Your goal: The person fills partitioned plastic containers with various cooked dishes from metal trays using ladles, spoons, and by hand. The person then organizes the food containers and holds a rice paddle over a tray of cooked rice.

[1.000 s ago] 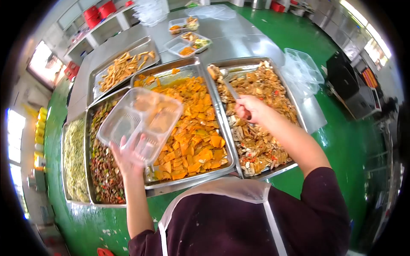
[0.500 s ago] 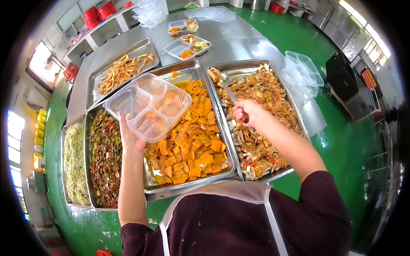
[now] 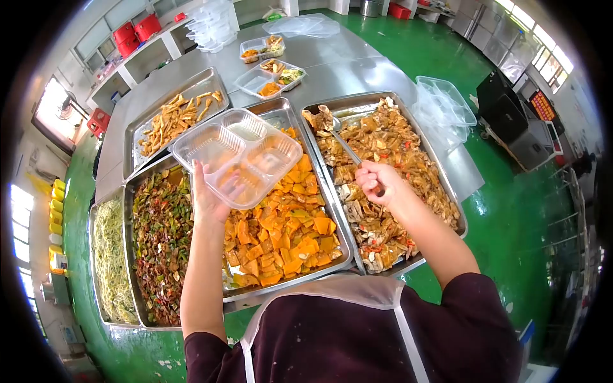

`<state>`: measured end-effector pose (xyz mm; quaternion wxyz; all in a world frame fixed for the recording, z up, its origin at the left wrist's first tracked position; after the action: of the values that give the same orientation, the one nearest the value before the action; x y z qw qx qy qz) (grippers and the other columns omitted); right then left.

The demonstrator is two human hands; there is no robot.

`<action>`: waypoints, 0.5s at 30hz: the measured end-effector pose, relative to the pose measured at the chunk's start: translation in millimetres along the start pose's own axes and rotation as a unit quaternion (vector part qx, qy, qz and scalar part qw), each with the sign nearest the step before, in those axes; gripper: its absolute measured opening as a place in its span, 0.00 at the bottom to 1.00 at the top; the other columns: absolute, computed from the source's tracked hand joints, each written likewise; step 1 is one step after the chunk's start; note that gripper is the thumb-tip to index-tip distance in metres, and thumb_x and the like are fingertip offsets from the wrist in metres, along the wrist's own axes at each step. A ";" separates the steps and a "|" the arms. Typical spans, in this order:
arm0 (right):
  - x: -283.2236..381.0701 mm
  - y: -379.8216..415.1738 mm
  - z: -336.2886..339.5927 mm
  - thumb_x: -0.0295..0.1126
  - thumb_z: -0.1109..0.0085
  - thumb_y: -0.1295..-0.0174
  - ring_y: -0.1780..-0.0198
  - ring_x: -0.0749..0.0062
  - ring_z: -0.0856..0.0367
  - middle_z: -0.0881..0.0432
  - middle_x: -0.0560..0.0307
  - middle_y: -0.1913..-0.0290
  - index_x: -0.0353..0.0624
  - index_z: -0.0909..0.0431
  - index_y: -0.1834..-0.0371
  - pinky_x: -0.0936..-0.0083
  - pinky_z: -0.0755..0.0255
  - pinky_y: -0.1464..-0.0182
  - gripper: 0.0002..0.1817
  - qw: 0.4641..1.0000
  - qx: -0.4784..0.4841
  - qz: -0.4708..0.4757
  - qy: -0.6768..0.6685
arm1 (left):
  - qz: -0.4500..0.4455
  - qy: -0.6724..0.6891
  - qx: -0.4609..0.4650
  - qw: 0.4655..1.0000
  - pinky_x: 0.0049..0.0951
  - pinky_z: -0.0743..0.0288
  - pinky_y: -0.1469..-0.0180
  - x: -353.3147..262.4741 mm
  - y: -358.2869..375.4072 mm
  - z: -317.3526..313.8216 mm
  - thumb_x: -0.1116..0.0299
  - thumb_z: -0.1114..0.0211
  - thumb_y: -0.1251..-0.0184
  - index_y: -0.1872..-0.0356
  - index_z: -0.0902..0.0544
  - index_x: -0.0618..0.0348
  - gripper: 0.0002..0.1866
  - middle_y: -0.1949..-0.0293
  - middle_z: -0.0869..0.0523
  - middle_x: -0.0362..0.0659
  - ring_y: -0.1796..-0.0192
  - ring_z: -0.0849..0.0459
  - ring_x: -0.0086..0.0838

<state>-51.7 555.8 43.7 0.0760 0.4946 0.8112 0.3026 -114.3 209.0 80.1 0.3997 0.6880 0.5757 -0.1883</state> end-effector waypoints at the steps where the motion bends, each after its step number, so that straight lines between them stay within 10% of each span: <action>1: -0.2 7.7 1.4 0.29 0.60 0.29 0.82 0.83 0.36 0.35 0.63 0.76 0.46 0.42 0.60 0.88 0.38 0.86 0.03 1.000 -0.005 0.010 0.009 | 0.005 0.001 -0.002 1.000 0.54 0.28 0.52 2.3 -1.1 -0.9 0.35 0.41 0.44 0.46 0.35 0.46 0.33 0.49 0.24 0.51 0.50 0.25 0.46; 15: 12.7 134.6 13.0 0.28 0.57 0.31 0.80 0.84 0.36 0.33 0.62 0.72 0.52 0.37 0.46 0.88 0.39 0.86 0.12 0.988 -0.037 0.091 0.116 | 0.084 -0.028 0.114 0.990 0.52 0.24 0.56 39.3 4.7 -33.2 0.37 0.43 0.41 0.31 0.52 0.52 0.45 0.40 0.30 0.57 0.47 0.24 0.48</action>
<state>49.2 616.1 111.7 -0.0284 0.5245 0.7547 0.3931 -106.1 259.6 73.6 0.3484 0.7695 0.4796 -0.2377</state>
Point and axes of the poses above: each hand's wrist, its own y-axis away from the middle knuckle, its own z-axis out of the back of the hand, x = y × z, the point moved 5 cm from there along -y, towards the middle knuckle
